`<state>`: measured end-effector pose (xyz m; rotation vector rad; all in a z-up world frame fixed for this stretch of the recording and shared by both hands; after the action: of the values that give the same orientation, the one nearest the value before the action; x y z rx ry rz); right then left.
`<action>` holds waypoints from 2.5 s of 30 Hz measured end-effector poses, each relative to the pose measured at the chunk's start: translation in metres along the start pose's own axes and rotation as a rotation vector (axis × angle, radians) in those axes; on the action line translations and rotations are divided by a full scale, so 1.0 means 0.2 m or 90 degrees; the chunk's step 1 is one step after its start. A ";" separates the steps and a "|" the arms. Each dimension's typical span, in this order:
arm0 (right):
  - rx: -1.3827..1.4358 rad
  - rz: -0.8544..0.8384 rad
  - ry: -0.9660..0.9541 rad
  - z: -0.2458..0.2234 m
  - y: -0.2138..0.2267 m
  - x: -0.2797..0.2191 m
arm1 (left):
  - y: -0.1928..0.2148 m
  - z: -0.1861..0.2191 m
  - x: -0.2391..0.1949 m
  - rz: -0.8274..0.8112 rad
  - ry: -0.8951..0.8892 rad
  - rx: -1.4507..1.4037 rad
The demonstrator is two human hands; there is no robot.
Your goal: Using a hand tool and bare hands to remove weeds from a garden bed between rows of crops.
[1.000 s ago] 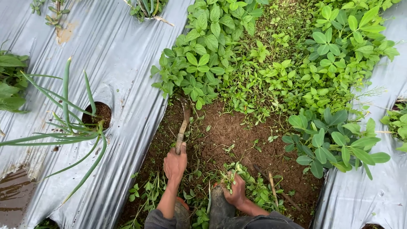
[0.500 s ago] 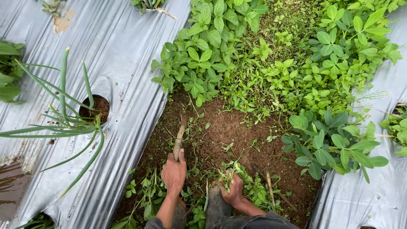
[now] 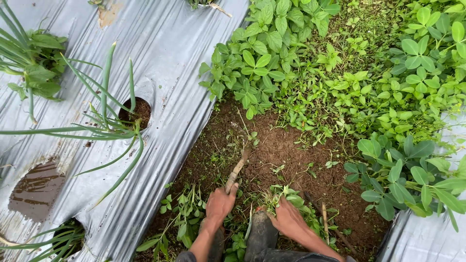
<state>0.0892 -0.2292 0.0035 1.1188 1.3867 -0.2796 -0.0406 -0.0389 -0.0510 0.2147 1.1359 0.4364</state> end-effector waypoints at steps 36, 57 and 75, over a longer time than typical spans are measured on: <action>0.006 0.299 0.462 -0.64 0.97 0.67 | -0.20 0.00 -0.12 0.049 -0.049 0.029; 0.026 0.231 0.407 -0.70 0.48 0.00 | -0.34 0.00 -0.06 0.225 -0.284 0.215; 0.256 0.193 -0.120 0.34 0.39 -0.59 | -0.29 0.58 -0.12 -0.087 -0.276 0.212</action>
<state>0.1612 -0.2936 0.1267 1.5716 0.9999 -0.4436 0.0705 -0.0949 -0.0053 0.4951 0.7836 0.0680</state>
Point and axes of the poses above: each hand's wrist, its own x-axis towards the middle knuckle, its own y-axis out of the back of the hand, z = x × y, the point moved 7 cm from there along x, towards the middle knuckle, and after that the axes turned 9 degrees about -x, right-handed, at the moved point
